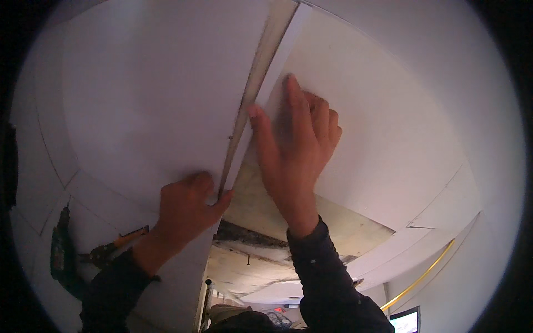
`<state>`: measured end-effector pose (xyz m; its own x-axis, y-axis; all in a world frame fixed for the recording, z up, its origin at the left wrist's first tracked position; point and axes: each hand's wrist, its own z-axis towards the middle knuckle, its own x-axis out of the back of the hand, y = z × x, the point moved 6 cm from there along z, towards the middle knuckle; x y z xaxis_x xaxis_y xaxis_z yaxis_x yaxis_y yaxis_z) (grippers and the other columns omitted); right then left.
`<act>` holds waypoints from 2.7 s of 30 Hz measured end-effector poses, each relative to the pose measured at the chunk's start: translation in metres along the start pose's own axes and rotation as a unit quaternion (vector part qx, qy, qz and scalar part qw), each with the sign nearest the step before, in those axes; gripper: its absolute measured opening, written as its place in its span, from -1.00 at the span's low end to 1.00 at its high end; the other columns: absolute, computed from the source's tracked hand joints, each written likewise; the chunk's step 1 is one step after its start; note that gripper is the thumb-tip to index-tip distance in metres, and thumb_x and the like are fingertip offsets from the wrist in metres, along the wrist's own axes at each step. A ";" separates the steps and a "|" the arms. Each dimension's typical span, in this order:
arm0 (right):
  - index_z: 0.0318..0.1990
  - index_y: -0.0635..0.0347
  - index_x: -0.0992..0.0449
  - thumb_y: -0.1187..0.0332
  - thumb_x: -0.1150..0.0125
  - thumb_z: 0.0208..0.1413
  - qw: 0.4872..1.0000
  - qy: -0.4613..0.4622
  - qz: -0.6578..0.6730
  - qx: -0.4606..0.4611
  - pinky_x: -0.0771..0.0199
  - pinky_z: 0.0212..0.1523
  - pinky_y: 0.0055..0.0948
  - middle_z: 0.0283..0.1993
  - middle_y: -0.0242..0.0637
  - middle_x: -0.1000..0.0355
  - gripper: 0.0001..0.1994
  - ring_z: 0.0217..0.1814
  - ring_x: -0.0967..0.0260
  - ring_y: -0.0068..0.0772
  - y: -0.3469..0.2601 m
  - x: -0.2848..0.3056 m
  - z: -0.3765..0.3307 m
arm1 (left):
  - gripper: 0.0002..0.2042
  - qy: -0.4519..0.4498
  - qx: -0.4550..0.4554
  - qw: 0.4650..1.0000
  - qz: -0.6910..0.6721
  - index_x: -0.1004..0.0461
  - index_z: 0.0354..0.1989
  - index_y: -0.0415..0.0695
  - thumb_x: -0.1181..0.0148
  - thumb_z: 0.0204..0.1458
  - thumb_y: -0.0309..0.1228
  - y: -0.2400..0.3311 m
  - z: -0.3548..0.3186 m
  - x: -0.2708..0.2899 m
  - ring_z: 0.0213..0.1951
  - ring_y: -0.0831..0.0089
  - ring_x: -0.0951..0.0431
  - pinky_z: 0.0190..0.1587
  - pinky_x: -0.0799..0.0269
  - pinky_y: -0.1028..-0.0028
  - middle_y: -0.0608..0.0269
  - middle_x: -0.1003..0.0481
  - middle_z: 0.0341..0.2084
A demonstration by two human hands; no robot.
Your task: The person tests a piece of trim along a ceiling seam, cuts it using shears, and presses the trim strip into the ceiling joint by hand.
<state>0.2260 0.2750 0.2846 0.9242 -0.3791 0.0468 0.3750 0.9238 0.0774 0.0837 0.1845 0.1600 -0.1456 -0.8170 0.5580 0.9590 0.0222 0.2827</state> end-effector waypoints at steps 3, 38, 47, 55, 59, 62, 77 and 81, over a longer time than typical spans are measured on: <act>0.27 0.19 -0.57 0.15 -0.54 0.10 0.997 0.034 -0.073 -0.002 -0.20 0.10 -0.16 -0.03 -0.25 -0.50 -0.40 0.02 -0.37 -0.20 -0.011 -0.017 0.008 | -0.60 0.001 0.002 1.000 -0.010 -0.50 -0.42 -0.16 -0.39 0.12 -0.04 -0.003 0.000 0.000 -0.54 0.00 -0.65 -0.45 -0.57 0.08 0.05 -0.59 -0.55; 0.31 0.24 -0.54 0.22 -0.45 0.11 0.997 0.052 -0.059 0.018 -0.19 0.10 -0.18 -0.08 -0.30 -0.50 -0.40 0.02 -0.37 -0.24 -0.002 -0.025 0.021 | -0.60 -0.052 0.018 0.998 -0.002 -0.58 -0.37 -0.16 -0.37 0.10 -0.01 -0.001 0.002 -0.004 -0.48 0.06 -0.68 -0.35 -0.61 0.07 0.11 -0.61 -0.49; 0.29 0.27 -0.56 0.30 -0.50 0.02 0.998 0.056 -0.021 0.033 -0.24 0.14 -0.20 -0.10 -0.30 -0.52 -0.38 0.01 -0.40 -0.25 0.000 -0.028 0.023 | -0.64 -0.079 0.025 0.996 -0.027 -0.63 -0.28 -0.18 -0.32 0.14 -0.07 -0.004 0.002 -0.002 -0.38 0.08 -0.71 -0.26 -0.64 0.05 0.05 -0.65 -0.43; 0.26 0.27 -0.58 0.36 -0.50 0.03 0.996 0.080 0.003 0.044 -0.31 0.12 -0.22 -0.14 -0.28 -0.52 -0.42 -0.04 -0.41 -0.25 -0.003 -0.025 0.024 | -0.63 -0.093 0.022 0.995 -0.040 -0.64 -0.30 -0.18 -0.33 0.15 -0.05 -0.006 0.004 -0.004 -0.38 0.09 -0.72 -0.30 -0.64 0.08 0.03 -0.66 -0.43; 0.20 0.31 -0.60 0.31 -0.51 0.11 0.991 0.080 0.086 -0.055 -0.32 0.09 -0.23 -0.18 -0.27 -0.52 -0.49 -0.08 -0.40 -0.24 0.004 -0.024 0.036 | -0.62 -0.106 0.022 0.994 -0.031 -0.64 -0.31 -0.17 -0.33 0.15 -0.04 -0.005 0.004 -0.006 -0.38 0.10 -0.72 -0.30 -0.64 0.09 0.07 -0.66 -0.43; 0.16 0.35 -0.60 0.26 -0.52 0.15 0.996 0.078 0.048 -0.019 -0.35 0.01 -0.25 -0.23 -0.28 -0.50 -0.51 -0.14 -0.39 -0.26 -0.002 -0.028 0.057 | -0.61 -0.089 0.012 0.996 -0.025 -0.64 -0.30 -0.17 -0.32 0.16 -0.02 -0.004 0.004 -0.005 -0.40 0.11 -0.71 -0.31 -0.64 0.10 0.10 -0.65 -0.44; 0.05 0.43 -0.66 0.33 -0.50 0.11 0.988 0.138 0.005 0.068 -0.40 -0.10 -0.27 -0.32 -0.25 -0.52 -0.59 -0.23 -0.39 -0.27 -0.003 -0.029 0.084 | -0.59 -0.087 0.012 0.994 -0.060 -0.63 -0.31 -0.19 -0.34 0.16 0.00 -0.004 0.002 -0.005 -0.46 0.10 -0.69 -0.33 -0.63 0.10 0.07 -0.63 -0.49; 0.09 0.40 -0.66 0.33 -0.45 0.19 0.990 0.120 -0.018 0.078 -0.38 -0.05 -0.28 -0.29 -0.24 -0.53 -0.62 -0.20 -0.39 -0.27 -0.006 -0.028 0.082 | -0.60 -0.073 0.015 0.996 -0.058 -0.62 -0.32 -0.20 -0.32 0.16 -0.02 -0.004 0.001 -0.006 -0.47 0.10 -0.69 -0.34 -0.64 0.10 0.06 -0.63 -0.51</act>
<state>0.1922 0.2759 0.3646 0.9078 -0.3715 -0.1947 0.4102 0.8831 0.2279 0.0809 0.1900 0.1561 -0.2913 -0.7232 0.6262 0.9258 -0.0484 0.3749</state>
